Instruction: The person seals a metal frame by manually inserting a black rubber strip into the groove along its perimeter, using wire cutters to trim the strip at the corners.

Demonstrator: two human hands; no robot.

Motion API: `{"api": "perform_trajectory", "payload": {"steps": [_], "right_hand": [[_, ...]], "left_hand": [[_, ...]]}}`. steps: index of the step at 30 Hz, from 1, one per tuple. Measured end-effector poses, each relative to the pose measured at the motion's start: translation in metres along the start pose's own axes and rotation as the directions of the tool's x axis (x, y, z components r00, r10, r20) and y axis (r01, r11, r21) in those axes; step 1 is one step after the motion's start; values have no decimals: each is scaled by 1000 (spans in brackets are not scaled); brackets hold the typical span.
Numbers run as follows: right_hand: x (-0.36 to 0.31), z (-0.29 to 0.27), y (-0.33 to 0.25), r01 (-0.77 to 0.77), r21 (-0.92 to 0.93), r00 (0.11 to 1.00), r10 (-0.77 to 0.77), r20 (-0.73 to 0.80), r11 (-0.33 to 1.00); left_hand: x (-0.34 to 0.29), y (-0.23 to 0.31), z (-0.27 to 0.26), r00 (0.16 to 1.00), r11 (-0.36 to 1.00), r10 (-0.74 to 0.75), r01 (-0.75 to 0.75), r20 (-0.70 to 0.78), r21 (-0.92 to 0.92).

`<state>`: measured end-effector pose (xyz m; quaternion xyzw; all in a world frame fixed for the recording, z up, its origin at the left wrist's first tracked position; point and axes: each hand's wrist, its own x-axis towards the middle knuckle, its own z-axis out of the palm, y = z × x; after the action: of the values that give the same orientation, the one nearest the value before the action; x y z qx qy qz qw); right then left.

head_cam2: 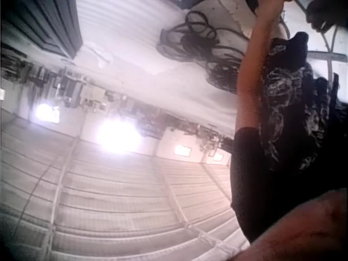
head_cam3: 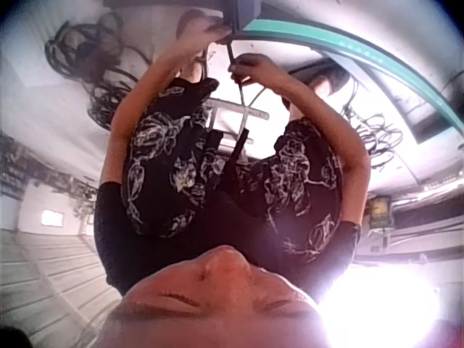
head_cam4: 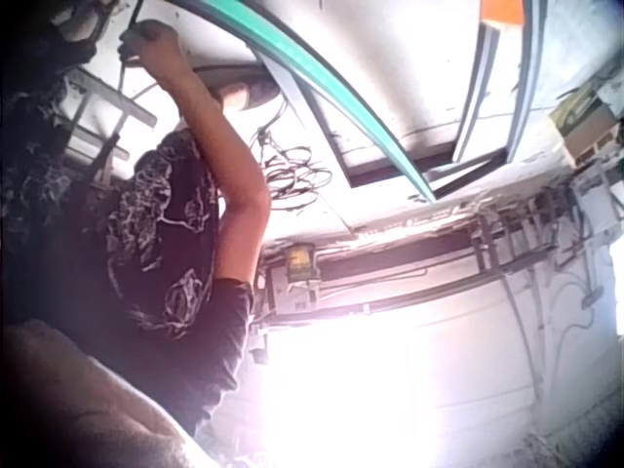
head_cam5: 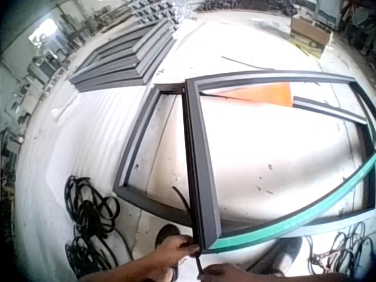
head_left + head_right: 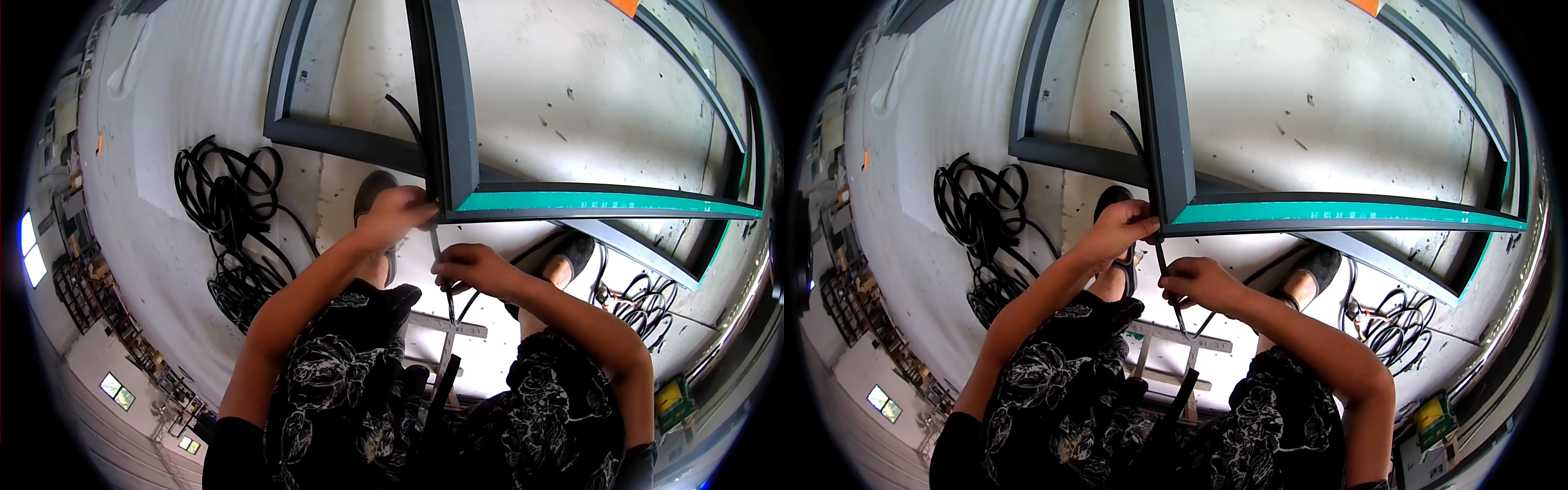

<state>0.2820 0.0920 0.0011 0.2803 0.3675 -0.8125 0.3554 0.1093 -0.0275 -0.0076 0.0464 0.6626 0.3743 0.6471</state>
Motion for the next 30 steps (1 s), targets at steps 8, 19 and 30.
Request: {"api": "perform_trajectory", "payload": {"steps": [8, 19, 30], "right_hand": [[2, 0, 4, 1, -58, 1000, -1, -13, 998], [-10, -3, -1, 128, -376, 981, -172, -88, 918], [-25, -8, -17, 129, -17, 973, -129, -189, 992]], "left_hand": [[-4, -5, -4, 1000, 1000, 8, -8, 0, 19], [-8, -13, 1, 996, 992, -22, 32, 86, -125], [19, 44, -39, 882, 954, 287, -297, -374, 31]]}}
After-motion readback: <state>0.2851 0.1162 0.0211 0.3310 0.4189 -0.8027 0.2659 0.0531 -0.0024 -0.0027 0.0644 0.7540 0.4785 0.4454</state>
